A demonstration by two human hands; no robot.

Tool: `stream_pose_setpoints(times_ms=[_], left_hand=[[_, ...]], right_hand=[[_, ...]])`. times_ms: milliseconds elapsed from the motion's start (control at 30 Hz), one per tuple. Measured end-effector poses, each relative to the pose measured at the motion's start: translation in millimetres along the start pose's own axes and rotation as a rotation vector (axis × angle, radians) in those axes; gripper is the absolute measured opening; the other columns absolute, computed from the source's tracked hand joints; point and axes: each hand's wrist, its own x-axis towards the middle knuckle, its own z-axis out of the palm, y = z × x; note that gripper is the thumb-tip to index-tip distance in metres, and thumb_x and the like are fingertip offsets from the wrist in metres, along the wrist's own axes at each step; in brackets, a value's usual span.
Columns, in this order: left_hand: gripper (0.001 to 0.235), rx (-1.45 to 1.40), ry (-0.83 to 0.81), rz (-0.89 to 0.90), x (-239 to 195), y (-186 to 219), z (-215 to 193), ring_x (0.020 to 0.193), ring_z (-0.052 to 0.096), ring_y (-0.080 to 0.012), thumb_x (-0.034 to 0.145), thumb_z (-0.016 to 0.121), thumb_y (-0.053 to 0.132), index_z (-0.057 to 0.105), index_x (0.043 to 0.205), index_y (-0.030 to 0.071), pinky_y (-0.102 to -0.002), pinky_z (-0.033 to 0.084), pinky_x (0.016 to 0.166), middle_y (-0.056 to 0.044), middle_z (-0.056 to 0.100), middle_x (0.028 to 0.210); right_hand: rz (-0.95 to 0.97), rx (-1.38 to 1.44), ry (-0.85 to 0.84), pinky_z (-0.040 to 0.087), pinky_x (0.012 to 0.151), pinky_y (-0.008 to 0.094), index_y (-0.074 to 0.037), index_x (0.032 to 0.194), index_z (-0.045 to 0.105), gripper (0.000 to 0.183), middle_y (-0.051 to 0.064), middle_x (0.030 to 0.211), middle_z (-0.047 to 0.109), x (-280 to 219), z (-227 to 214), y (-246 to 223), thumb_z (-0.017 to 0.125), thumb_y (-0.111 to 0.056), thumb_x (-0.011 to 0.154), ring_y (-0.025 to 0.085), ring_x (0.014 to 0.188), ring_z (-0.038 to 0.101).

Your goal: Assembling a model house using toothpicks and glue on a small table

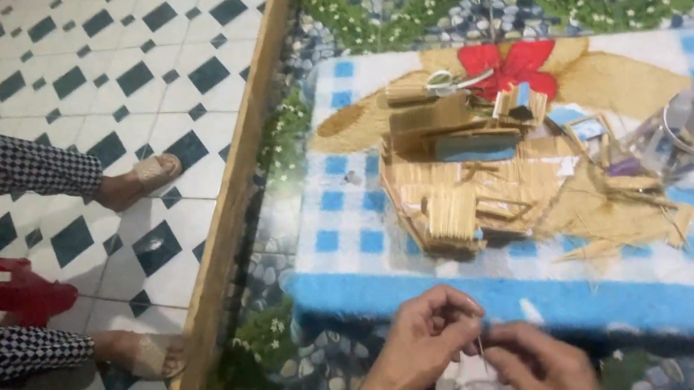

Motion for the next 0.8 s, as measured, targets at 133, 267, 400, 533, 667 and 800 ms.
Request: stream_pose_setpoints(times_ms=[133, 267, 400, 533, 667, 800], left_hand=[[0.005, 0.179, -0.046, -0.012, -16.0, 10.3, 1.9, 0.059, 0.048, -0.0027, 0.075, 0.054, 0.011, 0.058, 0.079, 0.011, -0.015, 0.039, 0.055, 0.003, 0.056, 0.069], [0.005, 0.335, -0.031, -0.125, -27.2, 21.1, 1.5, 0.056, 0.043, -0.0033, 0.076, 0.053, 0.016, 0.058, 0.077, 0.014, -0.017, 0.037, 0.053, 0.005, 0.054, 0.068], [0.007, 0.404, -0.070, -0.156, -32.4, 30.9, -3.1, 0.056, 0.043, -0.0045, 0.077, 0.052, 0.019, 0.057, 0.076, 0.014, -0.019, 0.035, 0.053, 0.004, 0.054, 0.069], [0.008, 0.331, -0.071, -0.067, -38.1, 21.3, -16.3, 0.056, 0.044, -0.0040, 0.078, 0.051, 0.014, 0.057, 0.083, 0.014, -0.018, 0.037, 0.053, 0.004, 0.052, 0.066], [0.021, 0.341, 0.136, -0.042, -37.4, 4.8, -40.3, 0.057, 0.048, -0.0047, 0.073, 0.056, 0.013, 0.060, 0.093, 0.016, -0.017, 0.040, 0.054, 0.005, 0.054, 0.067], [0.017, 0.495, 0.305, 0.190, -27.0, -2.8, -73.4, 0.073, 0.055, -0.0112, 0.075, 0.056, 0.020, 0.060, 0.090, 0.013, -0.024, 0.046, 0.066, -0.002, 0.061, 0.085]], right_hand=[[0.247, -0.115, -0.131, 0.038, 0.051, 0.016, -0.017, 0.067, 0.070, 0.006, -0.001, 0.047, 0.059, -11.6, 17.0, 14.6, 0.067, -0.022, 0.066, 0.004, 0.048, 0.048], [0.360, 0.207, -0.123, 0.040, 0.047, 0.022, 0.001, 0.068, 0.066, 0.010, 0.011, 0.051, 0.058, -20.5, 28.7, 35.6, 0.067, -0.008, 0.071, 0.015, 0.047, 0.051], [0.218, 0.173, -0.159, 0.040, 0.046, 0.021, -0.002, 0.065, 0.069, 0.015, 0.009, 0.048, 0.060, -22.3, 28.5, 44.5, 0.062, -0.014, 0.071, 0.014, 0.043, 0.052], [0.151, 0.275, -0.118, 0.040, 0.044, 0.024, 0.002, 0.063, 0.065, 0.013, 0.013, 0.044, 0.056, -22.9, 38.8, 46.3, 0.060, -0.006, 0.072, 0.018, 0.040, 0.048], [0.251, 0.301, 0.001, 0.045, 0.046, 0.027, 0.008, 0.069, 0.063, 0.011, 0.021, 0.055, 0.065, -27.3, 40.7, 30.9, 0.059, -0.001, 0.074, 0.021, 0.043, 0.051], [0.194, 0.331, 0.035, 0.038, 0.045, 0.025, 0.007, 0.078, 0.061, 0.011, 0.021, 0.060, 0.063, -18.8, 33.5, 43.5, 0.055, -0.002, 0.077, 0.021, 0.043, 0.050]])
